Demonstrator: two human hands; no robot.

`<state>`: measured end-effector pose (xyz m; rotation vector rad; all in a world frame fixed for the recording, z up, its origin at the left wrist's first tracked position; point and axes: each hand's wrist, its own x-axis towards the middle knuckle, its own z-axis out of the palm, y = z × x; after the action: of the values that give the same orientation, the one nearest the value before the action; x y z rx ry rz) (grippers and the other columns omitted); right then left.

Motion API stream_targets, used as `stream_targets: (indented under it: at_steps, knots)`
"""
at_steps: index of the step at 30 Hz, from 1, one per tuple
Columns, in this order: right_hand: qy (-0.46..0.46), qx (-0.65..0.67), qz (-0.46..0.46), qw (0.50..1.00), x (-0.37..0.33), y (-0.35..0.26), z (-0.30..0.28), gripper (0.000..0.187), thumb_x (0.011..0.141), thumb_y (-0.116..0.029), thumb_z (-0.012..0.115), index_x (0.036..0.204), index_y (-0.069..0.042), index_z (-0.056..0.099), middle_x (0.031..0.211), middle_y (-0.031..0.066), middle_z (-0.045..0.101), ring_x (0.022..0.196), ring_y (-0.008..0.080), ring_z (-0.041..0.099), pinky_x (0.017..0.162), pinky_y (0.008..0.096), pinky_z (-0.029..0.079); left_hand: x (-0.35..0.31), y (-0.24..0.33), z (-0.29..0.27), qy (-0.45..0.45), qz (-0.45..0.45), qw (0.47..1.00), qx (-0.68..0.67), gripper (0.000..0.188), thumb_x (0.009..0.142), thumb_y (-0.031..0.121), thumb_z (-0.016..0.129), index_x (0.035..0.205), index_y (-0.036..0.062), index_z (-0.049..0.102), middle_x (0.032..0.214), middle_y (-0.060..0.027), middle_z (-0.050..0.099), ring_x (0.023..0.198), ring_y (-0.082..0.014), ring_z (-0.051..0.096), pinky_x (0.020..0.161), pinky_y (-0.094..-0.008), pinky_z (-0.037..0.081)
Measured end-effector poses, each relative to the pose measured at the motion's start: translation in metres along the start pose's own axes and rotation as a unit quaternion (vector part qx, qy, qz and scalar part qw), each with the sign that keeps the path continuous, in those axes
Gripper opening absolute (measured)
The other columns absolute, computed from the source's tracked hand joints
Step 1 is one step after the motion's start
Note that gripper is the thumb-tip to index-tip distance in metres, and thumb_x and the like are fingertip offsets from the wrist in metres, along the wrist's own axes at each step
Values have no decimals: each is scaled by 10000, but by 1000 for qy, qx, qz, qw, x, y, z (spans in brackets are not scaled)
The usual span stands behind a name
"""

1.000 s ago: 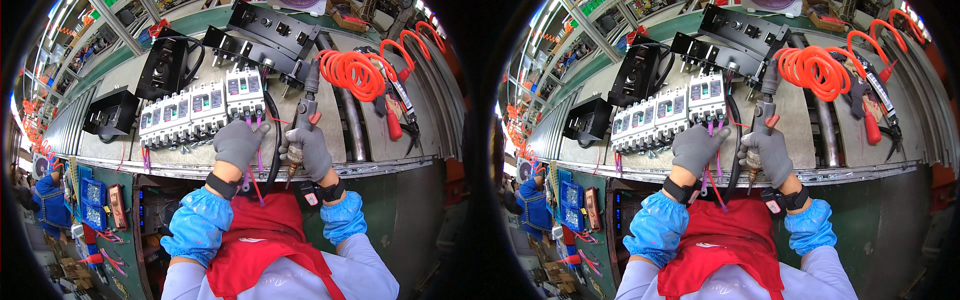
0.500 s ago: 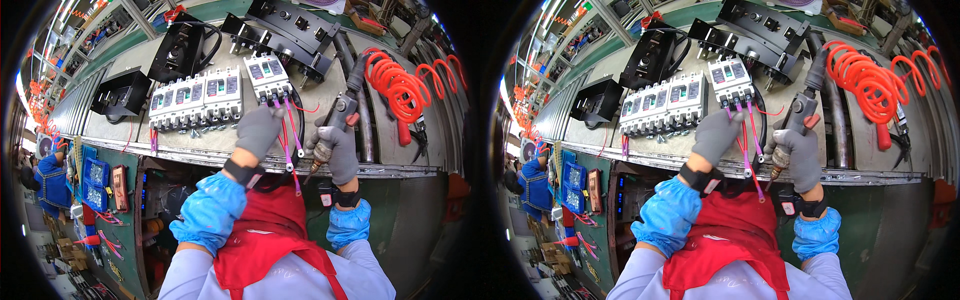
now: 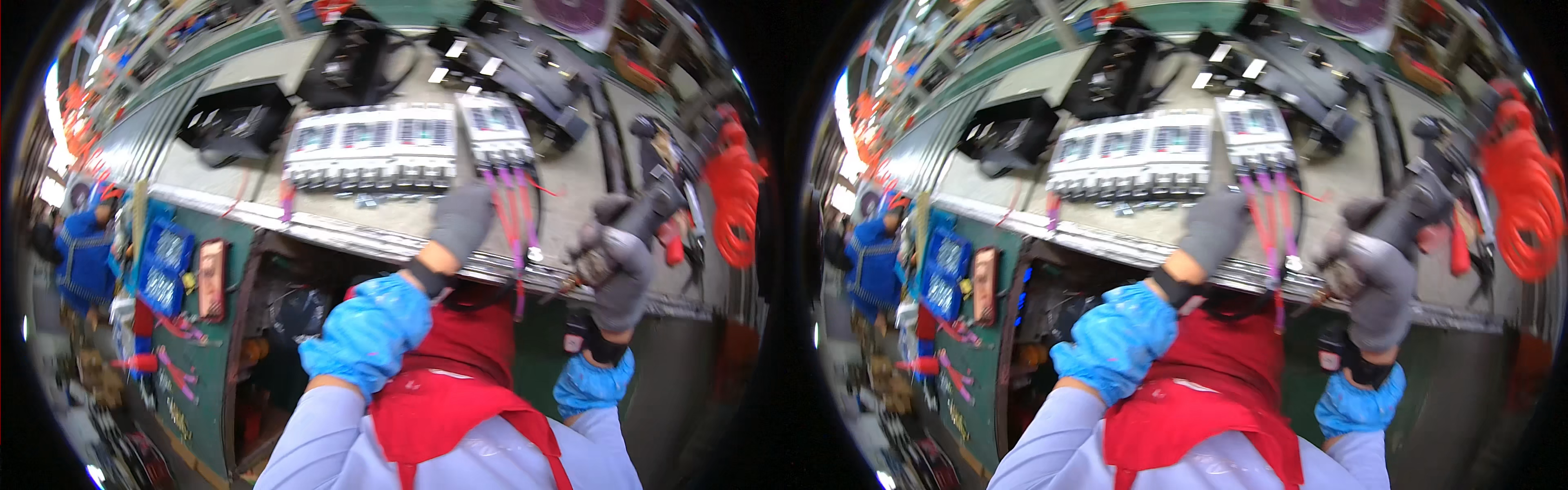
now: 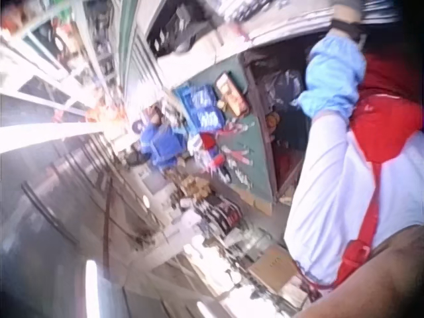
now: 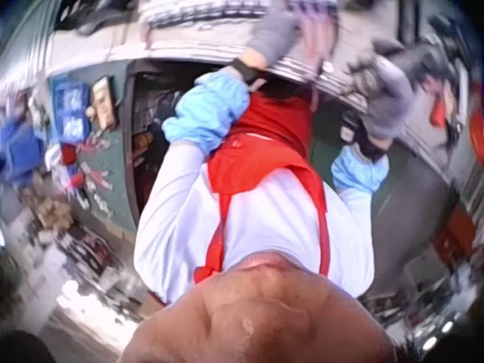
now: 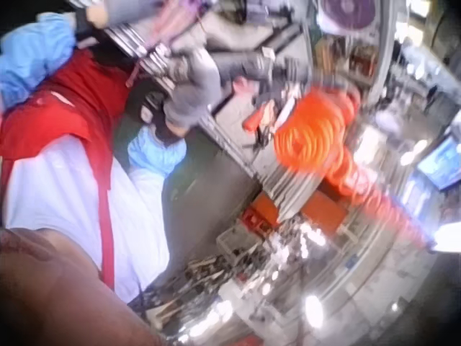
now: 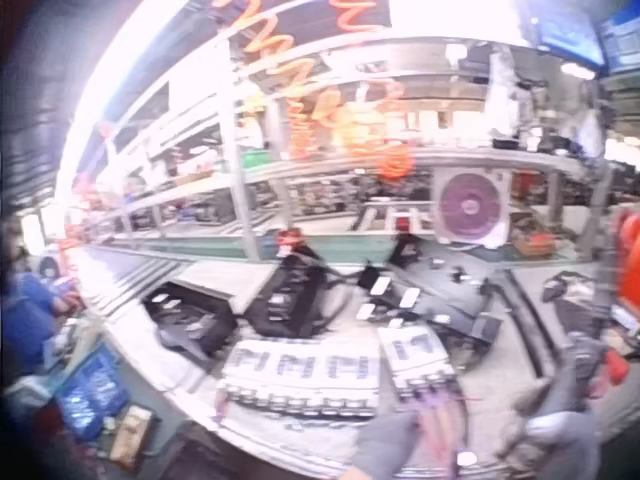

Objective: Install electrical wires with terminal lugs into industrial circuit breakers and secure them using a pneumatic screwdriver.

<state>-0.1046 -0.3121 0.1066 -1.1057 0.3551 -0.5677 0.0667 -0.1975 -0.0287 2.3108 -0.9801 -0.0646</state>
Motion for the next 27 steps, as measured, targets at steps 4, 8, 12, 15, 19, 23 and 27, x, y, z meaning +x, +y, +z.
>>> stream_targets:
  at_steps: [4,8,12,15,19,23,27]
  knots:
    - [-54,-12,-17,998,-2,5,16,481,770,-168,552,1223,-25,473,800,86,562,694,203,570,653,360,510,-1,5,-8,-1,-57,998,3,180,814,115,575,956,23,635,923,-193,651,834,-374,656,680,-462,535]
    - [-83,-61,-90,991,7,15,30,474,815,-208,566,1207,38,462,822,97,548,687,208,542,668,352,469,-30,-3,-34,66,-24,996,-59,202,860,154,573,991,1,589,925,-178,650,803,-340,669,640,-437,538]
    - [-129,-4,-135,982,16,20,49,475,823,-212,557,1221,31,471,878,101,547,759,207,520,722,378,450,-78,-14,-62,-36,-166,722,-671,236,906,233,591,978,9,578,837,-73,631,756,-188,672,560,-299,519]
    - [-156,14,-148,977,20,26,72,479,819,-223,565,1220,26,484,882,91,539,782,208,516,729,372,442,-112,-17,-83,-31,-168,672,-721,265,911,231,610,1034,-3,598,771,-35,600,644,-106,602,527,-220,474]
    - [-151,69,-142,976,12,38,104,459,828,-224,570,1206,24,492,887,93,546,786,209,514,751,370,431,-137,-21,-105,-26,-166,657,-735,266,924,193,604,1090,-14,614,740,-32,596,604,-79,556,521,-199,453]
    - [-191,69,-114,973,6,49,123,445,822,-209,570,1191,27,494,879,91,544,790,205,515,754,354,427,-145,-27,-112,-10,-147,636,-757,282,917,169,619,1122,-24,608,747,-31,595,607,-68,544,526,-198,450]
    - [-194,64,-107,973,1,57,129,460,823,-219,569,1194,42,491,886,93,540,795,202,517,742,340,429,-148,-33,-114,9,-124,640,-758,275,920,165,617,1113,-31,610,744,-25,596,592,-66,534,532,-195,453]
